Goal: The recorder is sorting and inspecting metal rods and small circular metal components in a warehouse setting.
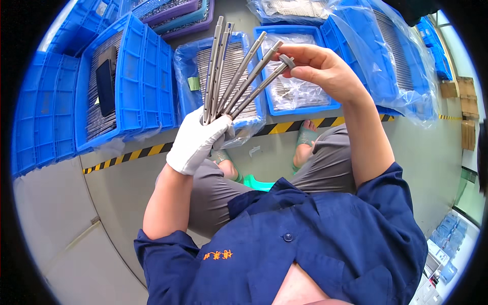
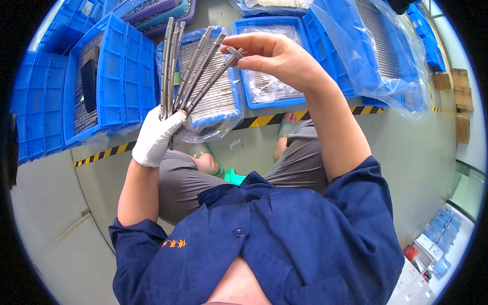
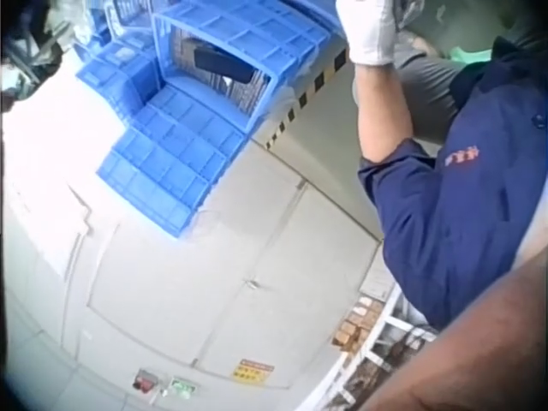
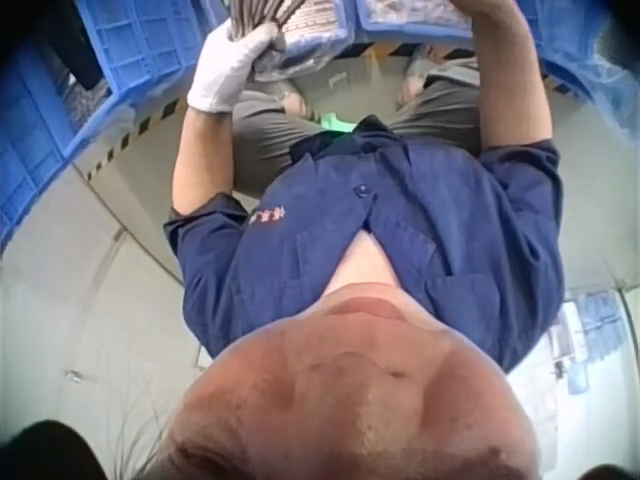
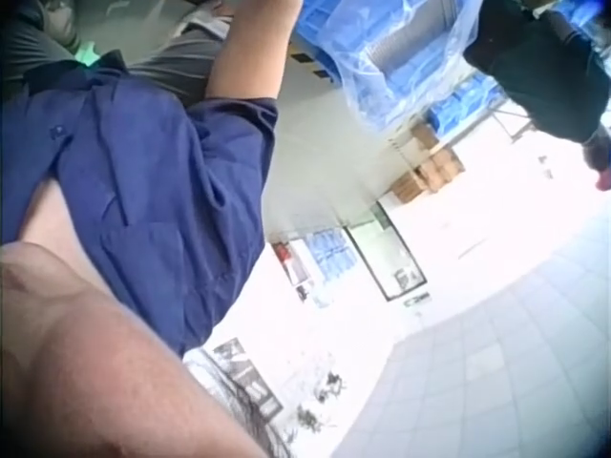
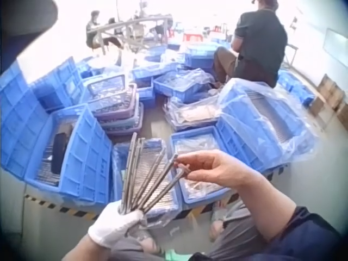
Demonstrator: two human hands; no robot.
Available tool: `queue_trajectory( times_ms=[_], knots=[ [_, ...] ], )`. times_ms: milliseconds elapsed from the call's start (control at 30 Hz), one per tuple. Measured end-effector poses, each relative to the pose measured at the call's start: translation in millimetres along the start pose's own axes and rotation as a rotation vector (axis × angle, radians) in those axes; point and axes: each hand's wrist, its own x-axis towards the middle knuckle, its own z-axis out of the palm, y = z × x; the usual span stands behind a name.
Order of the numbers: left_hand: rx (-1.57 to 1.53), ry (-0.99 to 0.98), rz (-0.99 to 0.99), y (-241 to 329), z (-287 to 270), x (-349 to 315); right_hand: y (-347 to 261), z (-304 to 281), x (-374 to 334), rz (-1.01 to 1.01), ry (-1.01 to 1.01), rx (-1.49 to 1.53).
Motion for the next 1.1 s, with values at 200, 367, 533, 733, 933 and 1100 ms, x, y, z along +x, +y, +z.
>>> queue_trajectory(
  times_ms=[200, 367, 533, 733, 933, 1100],
  knots=[
    [0.088, 0.033, -0.007, 3, -2, -1, -2, -23, -2, -0.014, 0.096, -0.093],
    [0.185, 0.002, -0.003, 1, 0, 0, -7, -14, -3, -0.004, 0.049, -0.080],
    [0.159, -0.043, -0.026, 3, -1, -1, -7, -14, -3, -0.047, 0.002, -0.037],
    [0.170, -0.065, -0.012, 1, -1, 1, -8, -13, -3, -0.065, -0.018, -0.023],
    [0.244, -0.044, -0.008, 0, 1, 0, -8, -8, -6, -0.009, -0.035, -0.099],
    [0.211, -0.065, -0.032, 0, -2, 0, -1, -4, -6, -0.052, -0.026, -0.080]
  ],
)
